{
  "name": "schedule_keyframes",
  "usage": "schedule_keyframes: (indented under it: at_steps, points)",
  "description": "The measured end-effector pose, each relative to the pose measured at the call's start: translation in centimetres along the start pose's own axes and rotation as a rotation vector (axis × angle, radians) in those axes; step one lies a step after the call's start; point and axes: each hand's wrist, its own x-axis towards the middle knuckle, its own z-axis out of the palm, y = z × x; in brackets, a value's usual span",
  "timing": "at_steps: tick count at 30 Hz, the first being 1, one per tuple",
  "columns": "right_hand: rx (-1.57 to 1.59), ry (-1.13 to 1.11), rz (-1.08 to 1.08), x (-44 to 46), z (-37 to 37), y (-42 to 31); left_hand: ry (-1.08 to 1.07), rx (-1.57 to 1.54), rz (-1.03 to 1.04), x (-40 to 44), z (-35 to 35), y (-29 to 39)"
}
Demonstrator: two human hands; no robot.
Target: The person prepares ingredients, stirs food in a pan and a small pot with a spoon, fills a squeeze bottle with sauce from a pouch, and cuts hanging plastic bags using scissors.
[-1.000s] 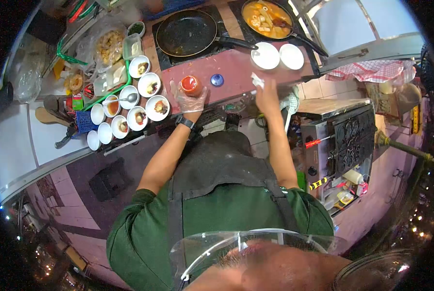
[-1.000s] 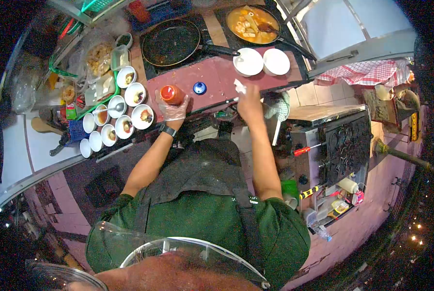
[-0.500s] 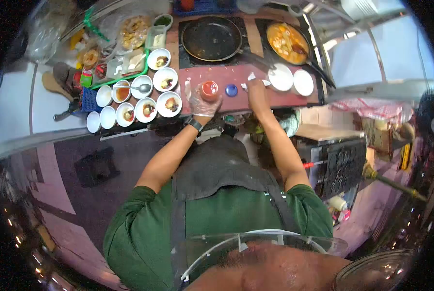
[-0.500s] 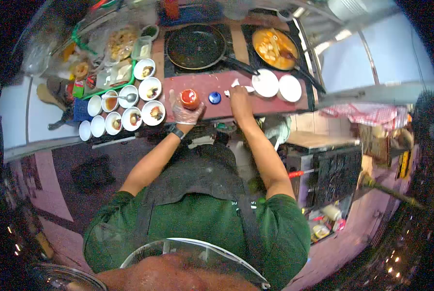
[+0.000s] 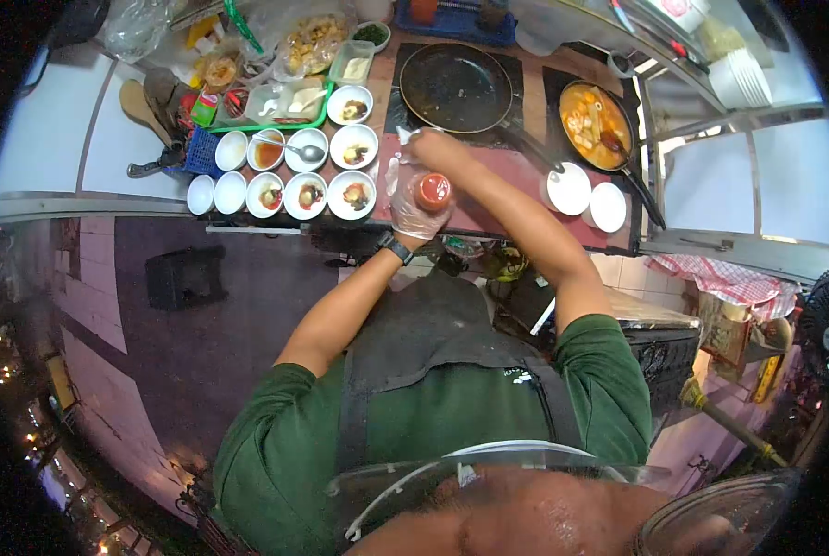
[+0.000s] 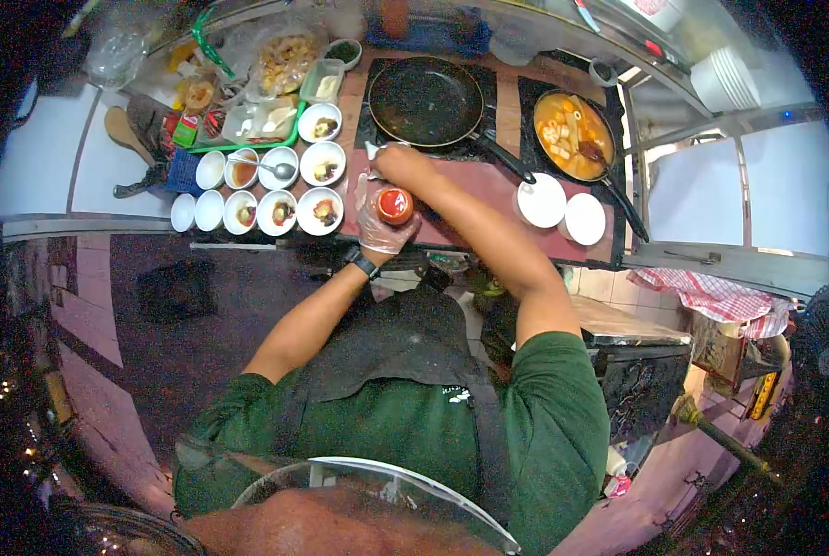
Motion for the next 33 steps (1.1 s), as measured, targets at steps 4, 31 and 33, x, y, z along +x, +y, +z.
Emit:
schedule_keyframes:
  at_steps: [4,31,33]
  points:
    - [0.023,0.076,-0.159,3.5,1.5,0.6,-0.100,-0.056,-0.098,-0.3,0.2,-0.4]
    - [2.052,1.923,1.861,-28.4,66.0,2.1,-0.051,-0.289,-0.332,-2.5,0.1,-3.9]
    - [1.924,1.729,1.981,-27.7,68.0,2.5,-0.044,-0.309,-0.194,-2.2,-0.7,-6.7]
